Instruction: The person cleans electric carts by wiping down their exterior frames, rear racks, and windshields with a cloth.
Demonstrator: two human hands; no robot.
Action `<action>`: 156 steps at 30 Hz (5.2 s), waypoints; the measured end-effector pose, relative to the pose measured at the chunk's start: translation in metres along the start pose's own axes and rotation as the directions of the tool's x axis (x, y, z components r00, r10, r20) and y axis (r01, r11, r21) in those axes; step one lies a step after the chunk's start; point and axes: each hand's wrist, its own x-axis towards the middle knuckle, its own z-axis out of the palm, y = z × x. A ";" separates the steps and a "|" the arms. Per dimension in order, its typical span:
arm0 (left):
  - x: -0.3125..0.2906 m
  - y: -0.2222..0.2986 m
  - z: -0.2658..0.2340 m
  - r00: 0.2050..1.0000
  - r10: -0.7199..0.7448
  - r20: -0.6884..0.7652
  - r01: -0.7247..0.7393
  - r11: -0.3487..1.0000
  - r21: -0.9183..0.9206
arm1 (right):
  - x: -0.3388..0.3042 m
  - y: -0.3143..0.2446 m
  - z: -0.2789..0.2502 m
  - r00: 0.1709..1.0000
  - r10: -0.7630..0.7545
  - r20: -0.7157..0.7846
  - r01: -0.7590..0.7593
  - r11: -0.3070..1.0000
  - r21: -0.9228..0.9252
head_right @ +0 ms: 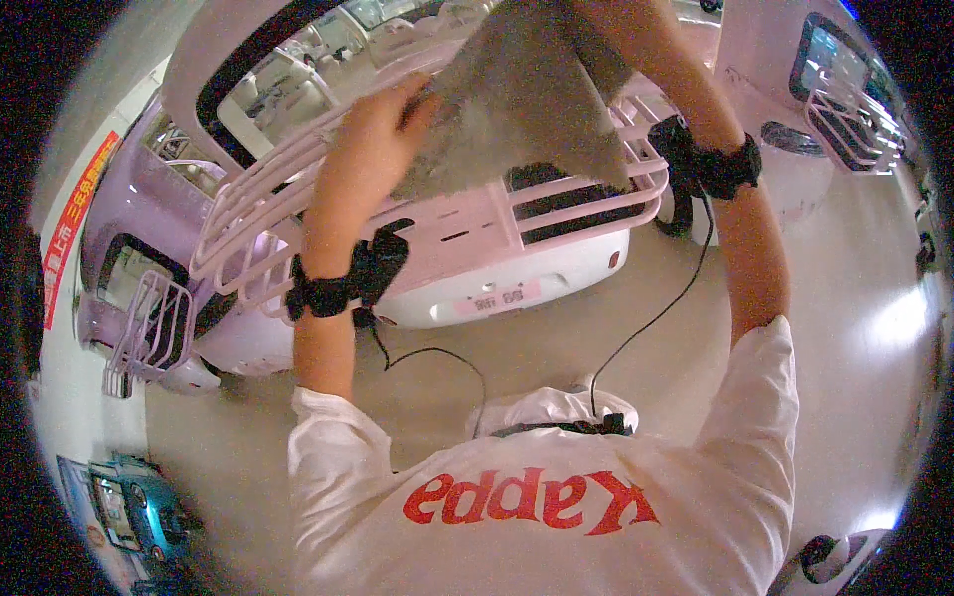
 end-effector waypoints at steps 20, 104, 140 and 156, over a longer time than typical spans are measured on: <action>0.035 -0.023 0.003 0.776 -0.183 0.604 0.160 0.983 0.092 | -0.019 0.027 0.051 0.662 0.048 0.748 -0.005 0.998 -0.060; 0.122 0.005 -0.027 0.922 -0.279 -0.270 0.385 0.742 0.549 | 0.069 0.150 0.009 0.627 -0.757 0.182 0.584 0.612 0.533; 0.050 0.113 0.061 0.986 -0.051 0.158 0.003 0.957 0.289 | -0.036 0.120 -0.038 0.627 -0.668 0.400 0.359 0.704 0.613; -0.025 0.041 0.007 0.990 -0.138 -0.005 0.104 0.721 0.685 | -0.073 -0.033 0.068 0.911 -0.265 0.316 0.356 0.891 -0.282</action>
